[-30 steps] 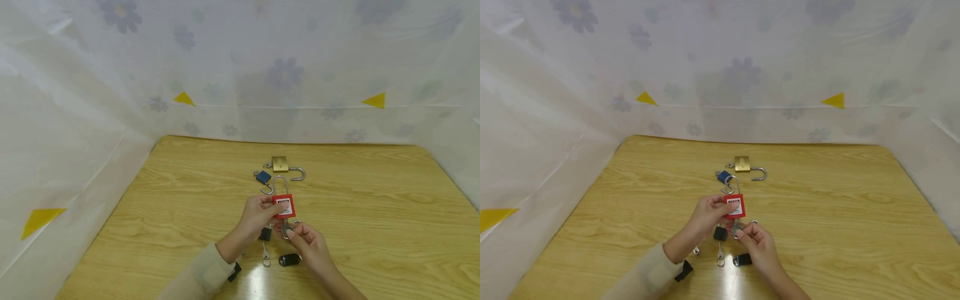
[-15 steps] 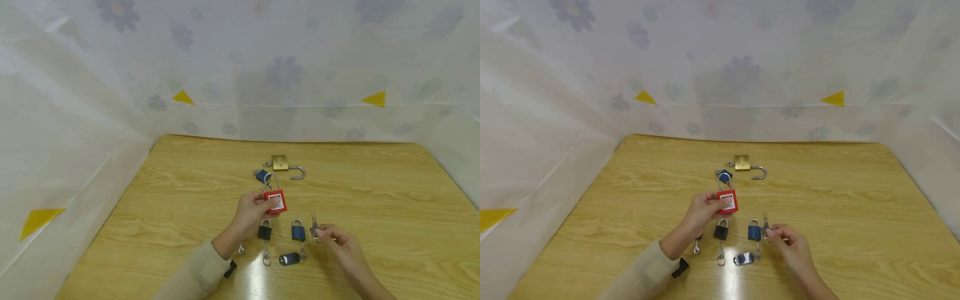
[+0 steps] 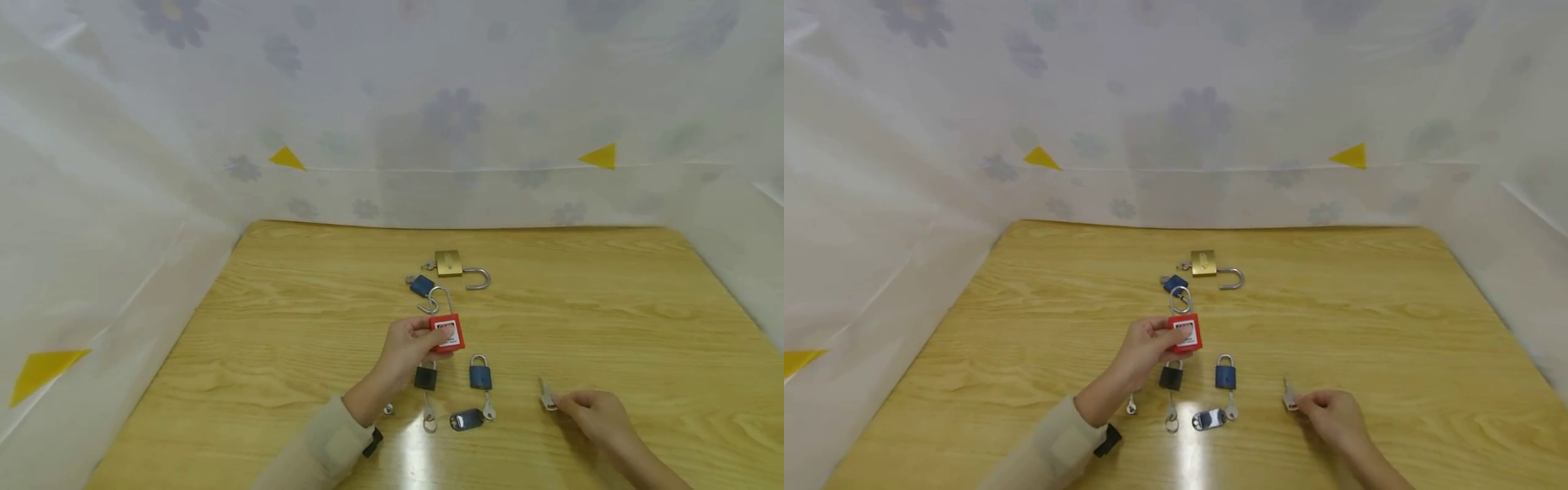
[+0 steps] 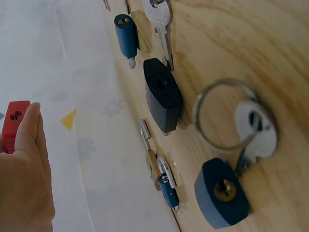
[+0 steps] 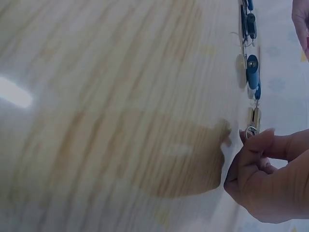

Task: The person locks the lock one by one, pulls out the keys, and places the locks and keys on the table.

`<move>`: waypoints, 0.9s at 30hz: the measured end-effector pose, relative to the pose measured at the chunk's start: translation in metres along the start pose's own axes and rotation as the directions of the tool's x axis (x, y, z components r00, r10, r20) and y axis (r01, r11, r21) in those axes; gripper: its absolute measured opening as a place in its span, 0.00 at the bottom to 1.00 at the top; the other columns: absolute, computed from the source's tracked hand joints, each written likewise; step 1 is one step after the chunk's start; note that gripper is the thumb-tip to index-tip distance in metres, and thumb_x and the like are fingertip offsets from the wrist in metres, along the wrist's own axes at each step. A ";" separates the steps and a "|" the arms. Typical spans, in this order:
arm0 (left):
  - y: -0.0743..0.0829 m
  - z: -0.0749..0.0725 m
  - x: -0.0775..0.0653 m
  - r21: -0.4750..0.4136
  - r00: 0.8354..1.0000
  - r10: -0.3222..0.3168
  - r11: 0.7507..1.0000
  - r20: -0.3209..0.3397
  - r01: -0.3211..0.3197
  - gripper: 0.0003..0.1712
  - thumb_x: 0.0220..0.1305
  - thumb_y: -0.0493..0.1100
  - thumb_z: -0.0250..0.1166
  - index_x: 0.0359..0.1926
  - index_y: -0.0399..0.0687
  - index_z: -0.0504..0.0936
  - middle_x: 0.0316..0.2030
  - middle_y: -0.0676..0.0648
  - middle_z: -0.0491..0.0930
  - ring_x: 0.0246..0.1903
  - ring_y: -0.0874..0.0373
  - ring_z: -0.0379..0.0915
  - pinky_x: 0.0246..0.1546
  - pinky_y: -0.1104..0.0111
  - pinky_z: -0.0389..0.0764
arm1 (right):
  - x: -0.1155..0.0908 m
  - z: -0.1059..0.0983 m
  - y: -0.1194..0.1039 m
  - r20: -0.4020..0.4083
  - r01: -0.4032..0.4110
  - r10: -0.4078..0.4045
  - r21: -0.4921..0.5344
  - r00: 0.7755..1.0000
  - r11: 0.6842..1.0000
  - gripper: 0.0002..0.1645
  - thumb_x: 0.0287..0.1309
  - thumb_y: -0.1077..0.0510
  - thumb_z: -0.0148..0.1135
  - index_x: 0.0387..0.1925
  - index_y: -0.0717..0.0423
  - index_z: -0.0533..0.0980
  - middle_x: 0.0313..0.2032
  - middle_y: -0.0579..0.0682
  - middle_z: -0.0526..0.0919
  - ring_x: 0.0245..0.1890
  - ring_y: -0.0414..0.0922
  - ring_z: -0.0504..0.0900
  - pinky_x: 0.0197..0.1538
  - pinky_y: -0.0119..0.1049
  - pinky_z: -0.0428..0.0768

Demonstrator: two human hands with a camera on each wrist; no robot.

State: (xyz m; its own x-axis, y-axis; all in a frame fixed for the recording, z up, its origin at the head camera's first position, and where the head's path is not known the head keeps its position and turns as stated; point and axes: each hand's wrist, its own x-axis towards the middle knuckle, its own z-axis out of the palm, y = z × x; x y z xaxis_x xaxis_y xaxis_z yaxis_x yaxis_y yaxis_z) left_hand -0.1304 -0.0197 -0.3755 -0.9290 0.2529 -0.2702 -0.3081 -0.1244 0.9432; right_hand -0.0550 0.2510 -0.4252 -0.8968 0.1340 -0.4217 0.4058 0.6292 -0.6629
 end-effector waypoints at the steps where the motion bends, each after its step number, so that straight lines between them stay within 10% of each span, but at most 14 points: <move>1: 0.000 0.000 -0.001 0.003 1.000 -0.001 1.000 0.000 0.001 0.20 0.60 0.35 0.62 0.51 0.26 0.73 0.43 0.32 0.79 0.38 0.50 0.82 0.38 0.66 0.84 | 0.001 0.001 0.000 0.001 0.001 -0.001 0.002 1.000 1.000 0.20 0.61 0.54 0.54 0.41 0.70 0.79 0.37 0.61 0.81 0.31 0.47 0.75 0.27 0.31 0.72; 12: 0.000 0.004 -0.002 0.054 0.999 -0.039 0.998 0.005 0.038 0.20 0.60 0.38 0.63 0.50 0.30 0.75 0.42 0.36 0.81 0.34 0.56 0.82 0.35 0.66 0.84 | 0.009 0.011 -0.008 -0.065 0.183 -0.195 -0.153 0.979 0.971 0.17 0.61 0.61 0.51 0.17 0.58 0.69 0.11 0.45 0.67 0.10 0.36 0.63 0.13 0.22 0.62; 27: -0.002 0.005 -0.004 0.069 0.998 -0.067 0.995 0.010 0.066 0.20 0.60 0.38 0.63 0.50 0.28 0.75 0.42 0.35 0.81 0.35 0.53 0.83 0.37 0.66 0.84 | 0.005 0.014 -0.010 -0.032 0.243 -0.264 -0.303 0.964 0.922 0.16 0.61 0.61 0.51 0.17 0.57 0.67 0.12 0.45 0.65 0.13 0.37 0.61 0.15 0.23 0.59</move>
State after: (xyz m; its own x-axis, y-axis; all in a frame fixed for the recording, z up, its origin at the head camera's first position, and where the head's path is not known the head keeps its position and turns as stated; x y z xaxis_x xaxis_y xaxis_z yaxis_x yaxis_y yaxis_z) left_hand -0.1246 -0.0158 -0.3755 -0.9042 0.2706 -0.3304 -0.3537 -0.0411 0.9344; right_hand -0.0609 0.2345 -0.4294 -0.9774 -0.0125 -0.2112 0.1028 0.8443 -0.5259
